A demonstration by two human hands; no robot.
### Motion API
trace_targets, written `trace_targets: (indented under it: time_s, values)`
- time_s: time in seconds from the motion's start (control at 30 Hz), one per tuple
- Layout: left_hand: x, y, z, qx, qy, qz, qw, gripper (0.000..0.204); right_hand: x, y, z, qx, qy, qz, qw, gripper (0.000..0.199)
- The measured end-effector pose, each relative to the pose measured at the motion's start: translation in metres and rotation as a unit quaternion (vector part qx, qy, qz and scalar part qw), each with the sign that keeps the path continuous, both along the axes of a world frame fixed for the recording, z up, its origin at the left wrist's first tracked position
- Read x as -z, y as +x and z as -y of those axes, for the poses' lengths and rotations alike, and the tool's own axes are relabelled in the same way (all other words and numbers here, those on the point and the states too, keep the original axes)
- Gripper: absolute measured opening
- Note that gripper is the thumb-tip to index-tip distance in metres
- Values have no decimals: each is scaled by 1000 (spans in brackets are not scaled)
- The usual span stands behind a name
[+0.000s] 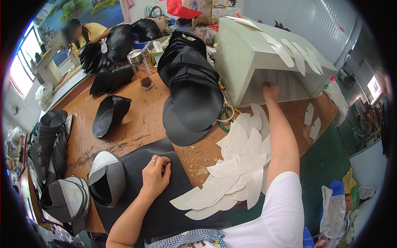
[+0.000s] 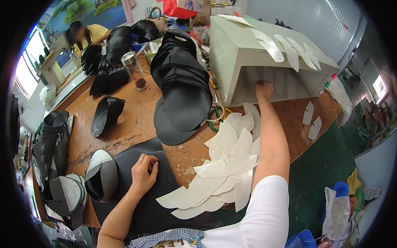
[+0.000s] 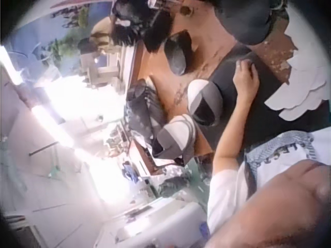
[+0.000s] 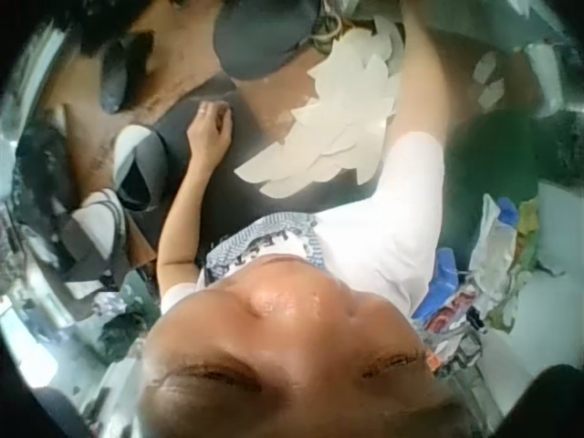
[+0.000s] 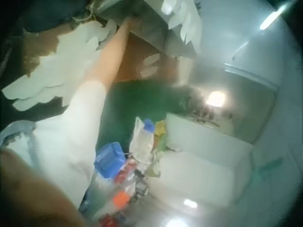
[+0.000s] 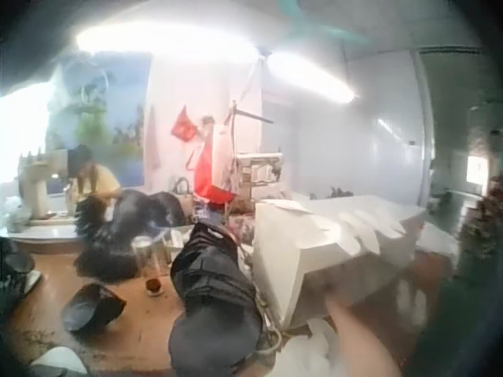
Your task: The person assembles shoe upper components by pressing linings into shoe uppers, retrieving reinforcement patches from a heating box, and adhering the patches onto the shoe uppers by hand.
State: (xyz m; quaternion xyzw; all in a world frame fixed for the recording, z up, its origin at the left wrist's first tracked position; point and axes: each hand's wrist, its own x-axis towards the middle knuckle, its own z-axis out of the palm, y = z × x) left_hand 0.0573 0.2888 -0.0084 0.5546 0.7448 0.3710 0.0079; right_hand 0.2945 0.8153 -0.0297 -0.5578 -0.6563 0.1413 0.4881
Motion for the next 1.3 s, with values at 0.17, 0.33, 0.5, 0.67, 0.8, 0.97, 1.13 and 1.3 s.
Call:
trace_targets:
  time_s: [0.17, 0.33, 0.5, 0.67, 0.8, 0.97, 1.13, 1.3]
  values:
    - [-2, -5, 4, -3, -8, -5, 1000, 16, -19, -18, 37, -3, -76, 204, 976, 21]
    - [3, -5, 1, -5, -6, 0, 1000, 17, -23, -12, 45, 45, -62, 238, 968, 20]
    - [-2, -2, -2, -3, 1, -8, 1000, 17, 1, 32, -10, 157, -123, 172, 965, 21]
    - [-2, -2, 0, -9, -17, 1, 1000, 17, -11, 42, -63, 97, -335, -322, 880, 31]
    - [-1, -2, -1, -2, -13, 4, 1000, 17, -18, 46, -71, 49, -359, -378, 852, 45]
    - [-1, -2, -2, -5, -15, 18, 1000, 17, -17, 31, -73, 118, -351, -348, 861, 41]
    - [-10, -6, 6, -37, -50, 14, 998, 15, 28, 0, -54, 119, -220, 269, 930, 46]
    - [1, -4, -2, -9, -8, 29, 999, 13, 38, 81, -153, 52, -276, -95, 955, 51]
